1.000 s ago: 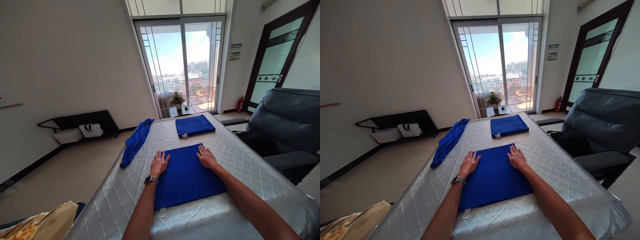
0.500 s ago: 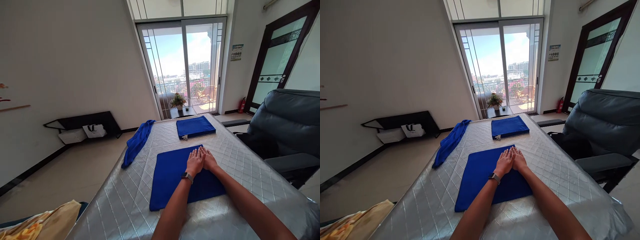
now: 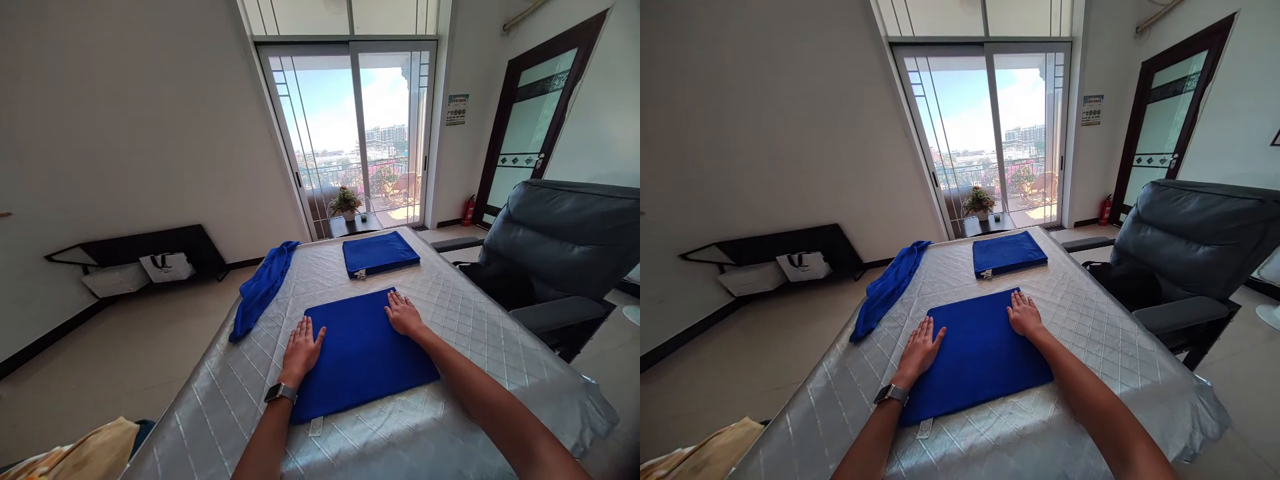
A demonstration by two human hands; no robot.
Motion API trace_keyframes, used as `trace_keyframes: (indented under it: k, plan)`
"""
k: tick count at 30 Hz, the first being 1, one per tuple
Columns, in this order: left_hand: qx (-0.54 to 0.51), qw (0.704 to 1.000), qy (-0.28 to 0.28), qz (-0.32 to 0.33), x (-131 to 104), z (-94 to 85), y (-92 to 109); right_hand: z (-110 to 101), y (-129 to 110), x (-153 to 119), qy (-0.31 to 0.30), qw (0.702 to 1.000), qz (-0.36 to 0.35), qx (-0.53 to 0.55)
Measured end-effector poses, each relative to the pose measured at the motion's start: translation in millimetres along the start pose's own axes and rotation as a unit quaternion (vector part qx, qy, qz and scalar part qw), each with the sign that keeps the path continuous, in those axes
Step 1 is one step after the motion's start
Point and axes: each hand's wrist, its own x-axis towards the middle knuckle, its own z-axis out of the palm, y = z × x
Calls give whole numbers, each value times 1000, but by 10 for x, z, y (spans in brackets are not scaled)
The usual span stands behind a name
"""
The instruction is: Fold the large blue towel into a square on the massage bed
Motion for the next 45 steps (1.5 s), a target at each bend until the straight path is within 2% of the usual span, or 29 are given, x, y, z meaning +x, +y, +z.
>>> trace_keyframes:
  k: [3, 7, 10, 13, 18, 20, 21, 22, 24, 27, 30, 33, 37, 41, 43, 45]
  plan:
    - [3, 1000, -8, -10, -17, -48, 61, -50, -22, -120, -6, 1000, 7, -11]
    - [16, 1000, -11, -20, -33, -158, 97, -10, 4, -375, -17, 1000, -10, 9]
    - [44, 999, 25, 11, -54, -287, 233, 52, 27, -511, -18, 1000, -13, 10]
    - [31, 994, 55, 88, -91, -396, 670, 86, 33, -542, -14, 1000, -8, 5]
    - [-82, 973, -4, 218, -173, -339, 1711, 107, 54, -523, 4, 1000, -27, -6]
    - [-102, 968, -22, 229, -206, -276, 1937, 114, 67, -527, 4, 999, -38, -14]
    - [-104, 968, -29, 229, -225, -250, 1971, 116, 70, -530, 4, 999, -40, -17]
    - [-101, 969, -33, 224, -248, -228, 1950, 118, 72, -533, 6, 999, -39, -19]
    - [-91, 973, -36, 211, -314, -198, 1759, 121, 68, -533, 10, 999, -30, -20]
    - [-65, 984, -36, 162, -470, -168, 1222, 131, 59, -524, 7, 1000, -15, -15]
    - [-37, 996, -44, 73, -665, -140, 654, 148, 58, -512, -1, 1000, -11, -10]
    - [-23, 998, -48, 15, -827, -120, 313, 139, 54, -502, -9, 1000, -11, -7]
    - [-23, 999, -43, 9, -913, -131, 213, 43, 17, -546, -9, 1000, -11, -21]
    - [-18, 999, -51, 10, -897, -176, 250, -40, -37, -788, -1, 999, -30, -40]
    - [-16, 999, -41, 10, -877, -209, 370, -31, -57, -972, 2, 999, -38, -32]
    - [-22, 999, -29, 37, -860, -249, 618, 7, -72, -1145, 5, 999, -36, -19]
